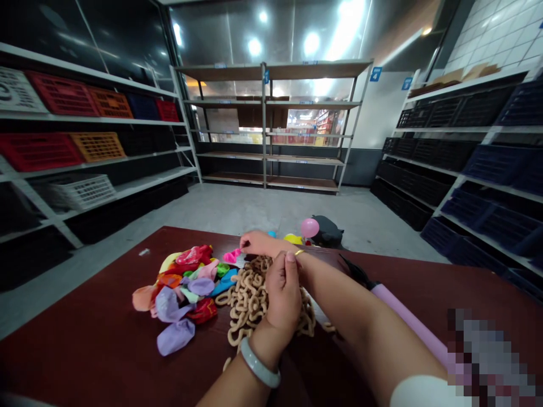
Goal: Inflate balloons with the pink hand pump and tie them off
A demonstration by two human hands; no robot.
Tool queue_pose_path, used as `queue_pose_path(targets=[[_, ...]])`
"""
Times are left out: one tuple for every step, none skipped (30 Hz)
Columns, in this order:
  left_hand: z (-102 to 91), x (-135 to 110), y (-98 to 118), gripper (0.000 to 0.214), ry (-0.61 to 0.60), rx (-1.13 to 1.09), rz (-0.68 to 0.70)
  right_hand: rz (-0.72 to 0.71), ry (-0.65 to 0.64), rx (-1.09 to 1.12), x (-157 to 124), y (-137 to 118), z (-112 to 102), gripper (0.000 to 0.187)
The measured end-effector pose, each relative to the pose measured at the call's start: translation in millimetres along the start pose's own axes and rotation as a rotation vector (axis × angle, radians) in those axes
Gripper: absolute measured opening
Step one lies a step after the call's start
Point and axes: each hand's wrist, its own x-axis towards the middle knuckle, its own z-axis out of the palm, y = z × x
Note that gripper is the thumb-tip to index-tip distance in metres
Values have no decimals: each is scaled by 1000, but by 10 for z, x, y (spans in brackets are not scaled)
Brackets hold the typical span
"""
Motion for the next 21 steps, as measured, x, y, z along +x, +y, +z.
queue_pose_path(targets=[[4, -6, 11, 37, -11, -4, 6, 5, 5, -7, -45, -48, -61, 30], [11, -11, 18, 37, -17, -14, 4, 3, 13, -12, -97, -101, -127, 28], [20, -14, 18, 38, -10, -34, -11, -5, 22, -18, -157, -158, -195, 24], [33, -13, 12, 39, 10, -69, -40, -16, 34, -23, -224, -217, -264, 20], [48, -9, -3, 40, 39, -117, -84, -28, 52, -28, -297, -277, -331, 18], [65, -2, -24, 41, 69, -175, -145, -35, 72, -34, -374, -336, -395, 16], [82, 8, -50, 43, 93, -241, -219, -36, 98, -43, -455, -391, -455, 15], [100, 21, -80, 46, 111, -309, -300, -33, 129, -57, -539, -440, -510, 15], [116, 34, -109, 49, 120, -378, -376, -28, 163, -77, -625, -481, -558, 14], [132, 47, -136, 51, 124, -445, -436, -21, 200, -105, -716, -515, -597, 13], [146, 58, -157, 54, 124, -508, -477, -16, 237, -138, -810, -538, -628, 10], [159, 67, -170, 57, 122, -569, -501, -12, 277, -176, -908, -553, -648, 8], [171, 71, -176, 59, 116, -626, -509, -10, 317, -217, -1011, -558, -656, 6], [184, 70, -175, 60, 103, -676, -511, -9, 358, -258, -1118, -556, -653, 5], [198, 63, -168, 60, 82, -715, -512, -8, 400, -296, -1228, -546, -639, 8], [212, 52, -159, 60, 59, -744, -518, -9, 440, -327, -1341, -532, -616, 12], [227, 36, -149, 59, 34, -766, -527, -18, 475, -359, -1453, -513, -585, 18], [244, 18, -142, 58, 10, -784, -539, -34, 506, -395, -1564, -491, -548, 23], [260, -4, -139, 56, -10, -801, -557, -58, 533, -436, -1670, -468, -507, 27], [277, -26, -140, 54, -27, -820, -581, -84, 562, -486, -1770, -443, -463, 30], [295, -48, -142, 50, -39, -842, -608, -100, 590, -526, -1862, -417, -417, 31]])
